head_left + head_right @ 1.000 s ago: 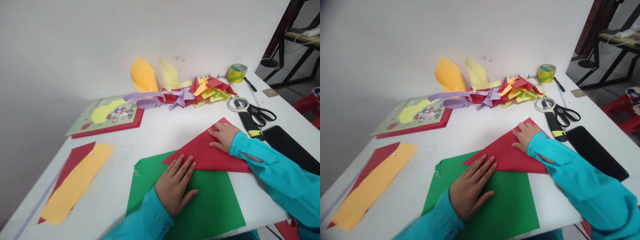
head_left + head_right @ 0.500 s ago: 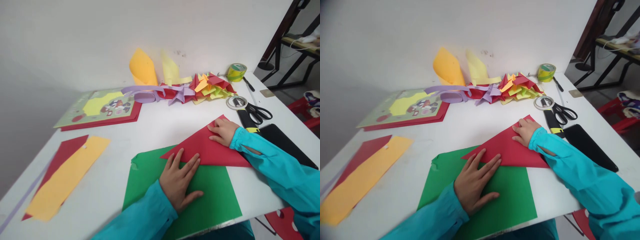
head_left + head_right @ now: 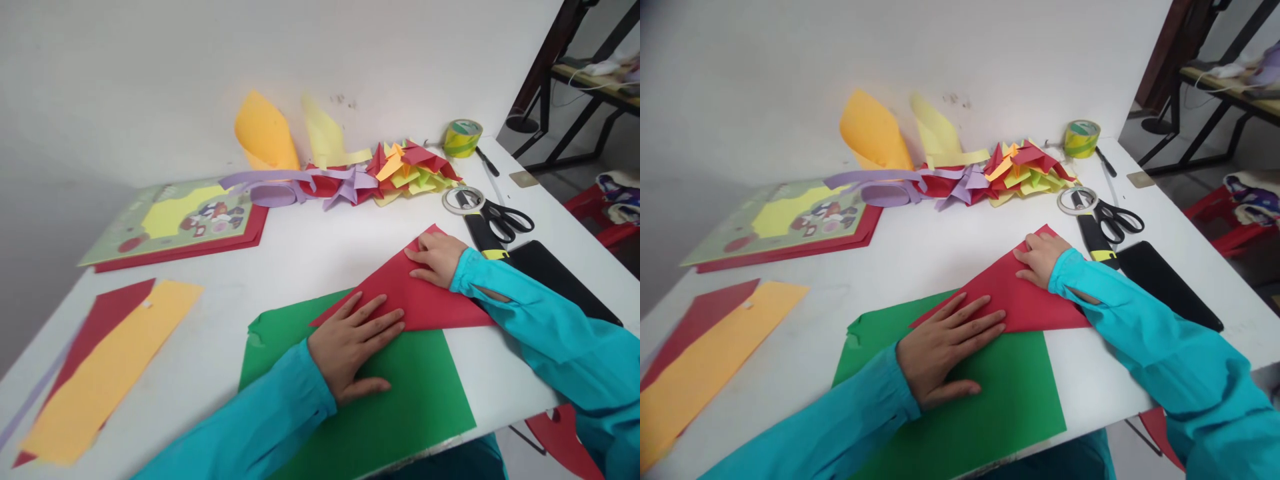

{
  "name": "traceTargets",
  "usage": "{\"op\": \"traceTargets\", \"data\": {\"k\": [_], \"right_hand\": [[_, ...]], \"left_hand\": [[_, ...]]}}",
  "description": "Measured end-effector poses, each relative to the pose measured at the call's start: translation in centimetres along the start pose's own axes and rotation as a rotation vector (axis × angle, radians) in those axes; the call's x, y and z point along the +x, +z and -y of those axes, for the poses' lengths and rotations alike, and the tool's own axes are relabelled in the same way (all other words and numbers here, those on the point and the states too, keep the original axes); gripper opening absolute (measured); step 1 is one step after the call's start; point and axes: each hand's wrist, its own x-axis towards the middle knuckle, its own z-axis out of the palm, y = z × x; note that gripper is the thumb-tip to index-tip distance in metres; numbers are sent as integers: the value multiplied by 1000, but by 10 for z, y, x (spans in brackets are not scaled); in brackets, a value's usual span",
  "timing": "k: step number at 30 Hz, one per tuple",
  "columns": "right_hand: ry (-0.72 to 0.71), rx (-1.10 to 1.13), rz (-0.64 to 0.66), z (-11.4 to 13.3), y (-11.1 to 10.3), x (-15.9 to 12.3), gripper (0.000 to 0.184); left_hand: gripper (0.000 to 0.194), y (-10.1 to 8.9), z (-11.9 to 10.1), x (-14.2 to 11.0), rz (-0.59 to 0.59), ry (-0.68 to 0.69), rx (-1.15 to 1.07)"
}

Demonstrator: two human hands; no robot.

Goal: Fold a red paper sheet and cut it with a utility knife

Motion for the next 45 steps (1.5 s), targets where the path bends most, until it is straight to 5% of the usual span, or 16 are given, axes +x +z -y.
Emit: {"op": "traceTargets", "data": {"k": [13, 39, 45], "right_hand": [[-20, 53, 32, -2, -4, 2, 50], [-43, 30, 77, -3, -8, 3, 50], [-35, 15, 36, -3, -5, 2, 49]], "left_hand": [[68, -7, -6, 18, 13, -37, 57], [61, -18, -13, 57, 17, 134, 7], [36, -6, -9, 60, -99, 156, 153]]}}
